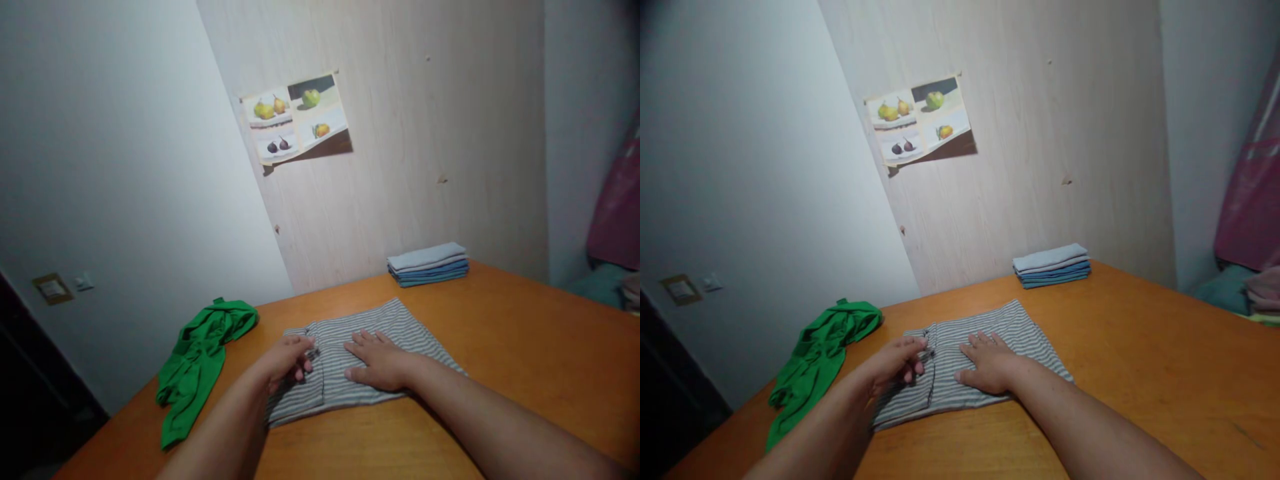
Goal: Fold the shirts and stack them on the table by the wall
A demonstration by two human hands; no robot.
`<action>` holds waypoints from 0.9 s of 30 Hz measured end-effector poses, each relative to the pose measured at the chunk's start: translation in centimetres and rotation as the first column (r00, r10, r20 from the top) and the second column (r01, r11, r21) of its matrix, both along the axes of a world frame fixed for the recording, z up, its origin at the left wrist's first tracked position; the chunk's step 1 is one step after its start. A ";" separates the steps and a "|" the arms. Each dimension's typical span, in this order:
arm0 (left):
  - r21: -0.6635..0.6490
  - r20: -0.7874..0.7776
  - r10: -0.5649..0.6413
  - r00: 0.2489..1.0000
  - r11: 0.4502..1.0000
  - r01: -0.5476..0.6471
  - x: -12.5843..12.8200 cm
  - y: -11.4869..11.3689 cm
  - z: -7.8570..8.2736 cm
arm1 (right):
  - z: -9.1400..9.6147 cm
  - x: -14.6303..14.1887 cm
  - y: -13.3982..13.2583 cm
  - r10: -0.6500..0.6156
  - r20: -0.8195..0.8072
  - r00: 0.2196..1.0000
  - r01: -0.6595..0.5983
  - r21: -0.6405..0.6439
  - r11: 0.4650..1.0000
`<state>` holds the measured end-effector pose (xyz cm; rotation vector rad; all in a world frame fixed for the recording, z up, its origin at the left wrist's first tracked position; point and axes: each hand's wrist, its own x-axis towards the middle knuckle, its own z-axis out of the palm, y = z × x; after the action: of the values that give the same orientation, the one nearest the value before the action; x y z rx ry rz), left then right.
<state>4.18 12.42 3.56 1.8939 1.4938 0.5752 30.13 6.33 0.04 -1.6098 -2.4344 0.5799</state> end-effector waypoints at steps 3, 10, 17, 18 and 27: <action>0.171 0.062 0.094 0.994 0.980 -0.103 -0.5 1.2 -0.3 | 0.0 0.0 0.0 0.004 0.002 1.000 -0.004 -0.003 1.000; 0.350 -0.250 0.055 0.967 0.936 0.037 0.4 0.9 -3.6 | 0.3 -0.1 -0.3 -0.001 0.006 1.000 0.001 -0.009 1.000; 0.201 -0.644 -0.044 0.764 0.954 0.224 1.2 -0.3 -4.4 | 0.1 0.0 -0.5 0.001 -0.001 1.000 -0.001 0.004 1.000; 0.205 -0.640 -0.045 0.767 0.952 0.226 1.2 -0.3 -4.3 | 0.0 0.1 -0.5 -0.001 -0.010 1.000 0.001 0.008 1.000; 0.188 -0.616 -0.075 0.784 0.953 0.238 1.5 -1.2 -3.5 | 1.3 3.8 1.6 -0.375 -0.365 0.852 0.454 0.159 0.877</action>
<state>5.63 11.21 0.02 2.5455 1.6692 0.0674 33.88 7.98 1.31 -1.7085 -1.7651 0.4138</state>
